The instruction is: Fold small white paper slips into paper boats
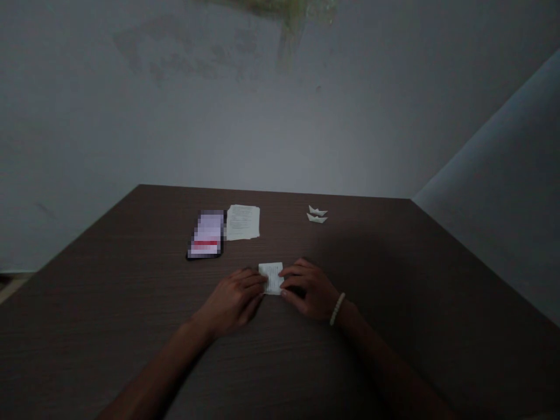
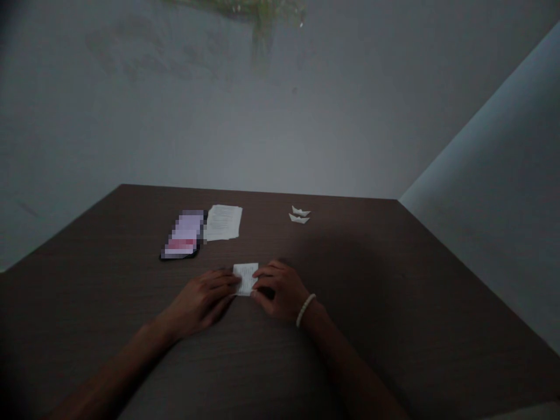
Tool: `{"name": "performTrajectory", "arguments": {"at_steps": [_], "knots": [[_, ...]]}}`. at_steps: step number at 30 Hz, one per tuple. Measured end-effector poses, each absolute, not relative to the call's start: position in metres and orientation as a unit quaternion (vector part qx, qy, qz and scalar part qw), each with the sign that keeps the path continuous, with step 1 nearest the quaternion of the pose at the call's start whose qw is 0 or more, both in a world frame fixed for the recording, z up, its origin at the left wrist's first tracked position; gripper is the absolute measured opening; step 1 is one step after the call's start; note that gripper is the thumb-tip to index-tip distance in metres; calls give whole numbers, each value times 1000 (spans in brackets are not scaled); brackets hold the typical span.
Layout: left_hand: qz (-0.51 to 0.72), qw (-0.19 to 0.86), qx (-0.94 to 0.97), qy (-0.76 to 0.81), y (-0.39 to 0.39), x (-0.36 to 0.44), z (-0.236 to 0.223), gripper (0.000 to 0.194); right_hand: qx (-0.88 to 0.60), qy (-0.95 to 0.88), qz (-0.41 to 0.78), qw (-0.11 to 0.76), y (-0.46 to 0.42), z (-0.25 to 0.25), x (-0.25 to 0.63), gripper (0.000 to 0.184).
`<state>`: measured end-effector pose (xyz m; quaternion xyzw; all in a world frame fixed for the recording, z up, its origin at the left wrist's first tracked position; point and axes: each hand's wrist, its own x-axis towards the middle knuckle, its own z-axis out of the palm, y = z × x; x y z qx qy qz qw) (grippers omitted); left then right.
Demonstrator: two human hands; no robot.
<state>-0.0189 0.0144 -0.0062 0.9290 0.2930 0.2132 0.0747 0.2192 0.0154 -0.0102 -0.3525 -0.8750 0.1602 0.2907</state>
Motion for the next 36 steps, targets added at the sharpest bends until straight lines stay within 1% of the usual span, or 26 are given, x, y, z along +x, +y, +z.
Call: {"name": "performTrajectory", "arguments": {"at_steps": [4,9,11,14,16,22,36], "knots": [[210,86,926,302,12,-18,-5,20,-364,-873,150,289,18,-13,219,4],[225,94,913,327,14,-16,-10,22,-374,-872,139,284,19,-16,217,2],[218,83,910,344,15,-16,-12,23,-381,-870,136,281,19,-15,217,4],[191,69,916,347,16,-16,-13,33,-385,-872,135,272,18,-14,218,10],[173,69,923,336,16,-15,-12,35,-386,-872,135,270,18,-14,218,13],[169,73,929,320,16,-14,-10,34,-397,-868,129,270,20,-16,218,19],[178,41,899,398,16,-16,-13,34,-419,-859,120,268,23,-17,220,27]]}}
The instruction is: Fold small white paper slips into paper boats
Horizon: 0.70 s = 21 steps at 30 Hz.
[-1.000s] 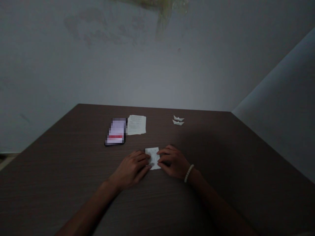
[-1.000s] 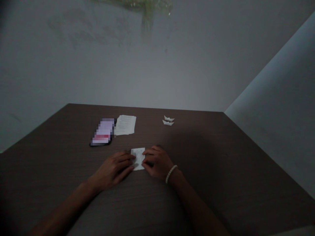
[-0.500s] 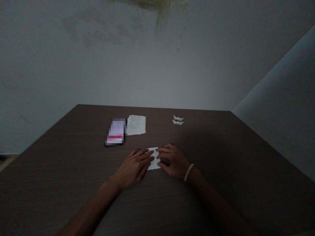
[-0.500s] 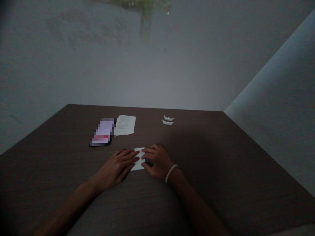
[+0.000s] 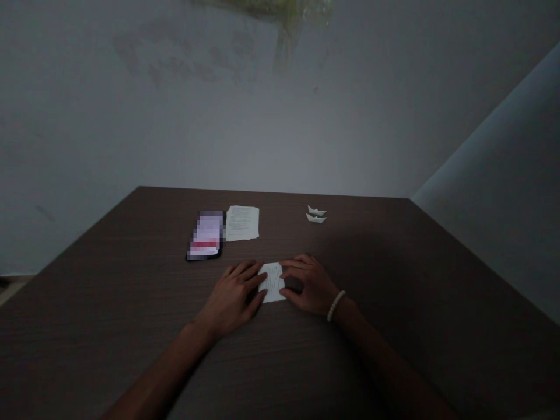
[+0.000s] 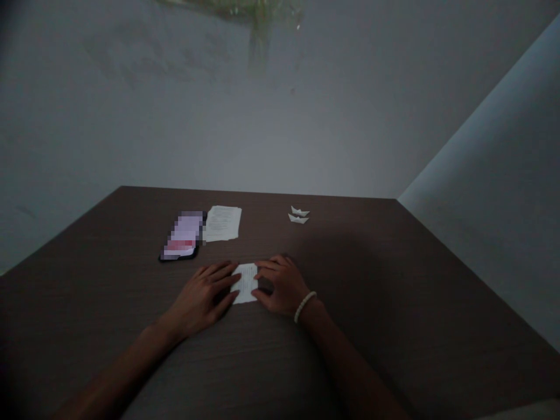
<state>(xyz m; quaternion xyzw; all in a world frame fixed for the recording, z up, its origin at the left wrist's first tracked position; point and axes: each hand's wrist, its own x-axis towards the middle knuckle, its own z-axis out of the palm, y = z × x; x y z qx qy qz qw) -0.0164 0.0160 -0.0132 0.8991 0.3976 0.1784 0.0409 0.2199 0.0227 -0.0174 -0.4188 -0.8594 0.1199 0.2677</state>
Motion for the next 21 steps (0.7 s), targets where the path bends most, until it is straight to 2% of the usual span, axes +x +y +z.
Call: {"name": "performTrajectory", "arguments": {"at_steps": [4,10,21], "knots": [[177,33,894,410,16,-17,-16,33,-422,-859,121,264,24,-19,220,23],[189,34,893,406,15,-16,-17,33,-440,-848,124,268,30,-21,217,56],[183,46,889,417,14,-14,-15,35,-450,-832,152,286,32,-19,213,53]]}}
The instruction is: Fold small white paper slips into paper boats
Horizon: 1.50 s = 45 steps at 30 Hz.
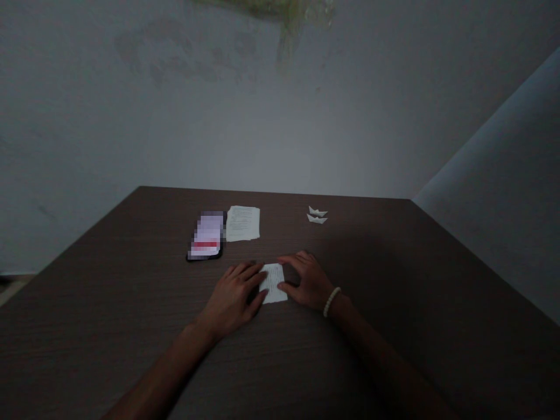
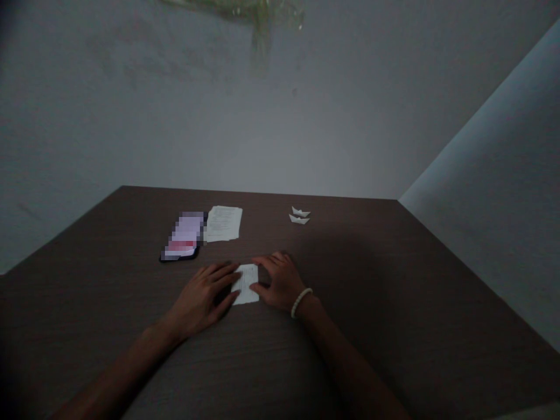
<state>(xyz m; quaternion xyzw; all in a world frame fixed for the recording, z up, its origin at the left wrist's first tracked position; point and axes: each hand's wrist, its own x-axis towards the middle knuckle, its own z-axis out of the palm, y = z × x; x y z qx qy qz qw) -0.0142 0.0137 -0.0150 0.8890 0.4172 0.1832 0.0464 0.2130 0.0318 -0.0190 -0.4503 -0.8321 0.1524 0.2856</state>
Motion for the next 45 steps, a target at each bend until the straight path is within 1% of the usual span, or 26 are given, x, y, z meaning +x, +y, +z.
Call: {"name": "performTrajectory", "arguments": {"at_steps": [3,9,16,25,33,37,45], "knots": [[183,48,888,420,14,-13,-14,36,-444,-833,153,291,31,-18,212,52],[177,44,887,425,15,-13,-16,44,-436,-839,150,290,29,-17,211,45],[194,60,893,402,15,-14,-15,39,-424,-832,155,322,31,-23,212,53],[196,65,896,392,15,-14,-15,36,-450,-816,147,331,29,-24,213,53],[194,68,896,393,14,-13,-13,36,-453,-775,211,387,28,-31,210,55],[197,64,892,402,14,-13,-14,40,-450,-756,240,411,30,-34,209,56],[215,66,882,415,13,-13,-16,57,-455,-747,259,410,30,-36,208,53]]}}
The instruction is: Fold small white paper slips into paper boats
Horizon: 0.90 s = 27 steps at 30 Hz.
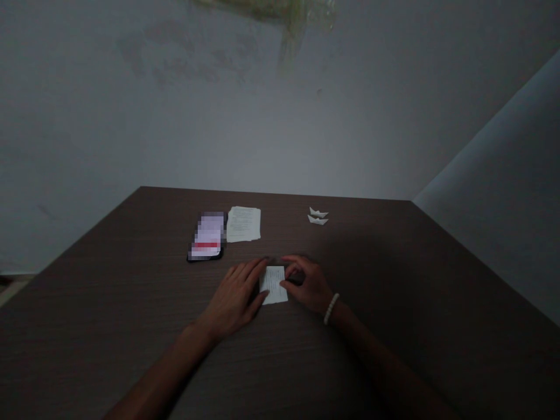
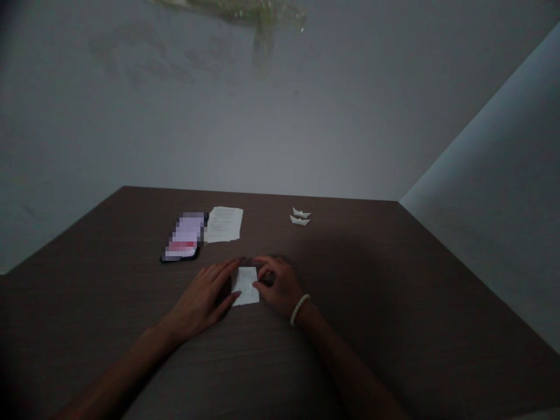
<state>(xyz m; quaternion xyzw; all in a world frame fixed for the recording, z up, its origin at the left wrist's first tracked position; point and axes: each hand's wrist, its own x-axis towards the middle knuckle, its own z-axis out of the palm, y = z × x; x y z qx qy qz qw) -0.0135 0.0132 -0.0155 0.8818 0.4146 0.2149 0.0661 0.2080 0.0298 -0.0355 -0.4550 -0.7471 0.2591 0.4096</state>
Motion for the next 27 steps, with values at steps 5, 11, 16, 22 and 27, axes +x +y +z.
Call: {"name": "performTrajectory", "arguments": {"at_steps": [5,11,16,22,27], "knots": [[206,68,888,406,13,-12,-14,51,-463,-753,229,407,30,-30,208,24],[213,75,891,393,13,-12,-12,51,-477,-749,215,407,31,-30,208,9],[211,83,891,394,14,-13,-13,49,-470,-764,185,401,33,-30,208,7],[196,89,894,394,14,-13,-12,49,-461,-782,164,386,37,-27,208,13],[202,84,894,390,14,-12,-12,48,-461,-785,165,379,38,-25,208,17]]}}
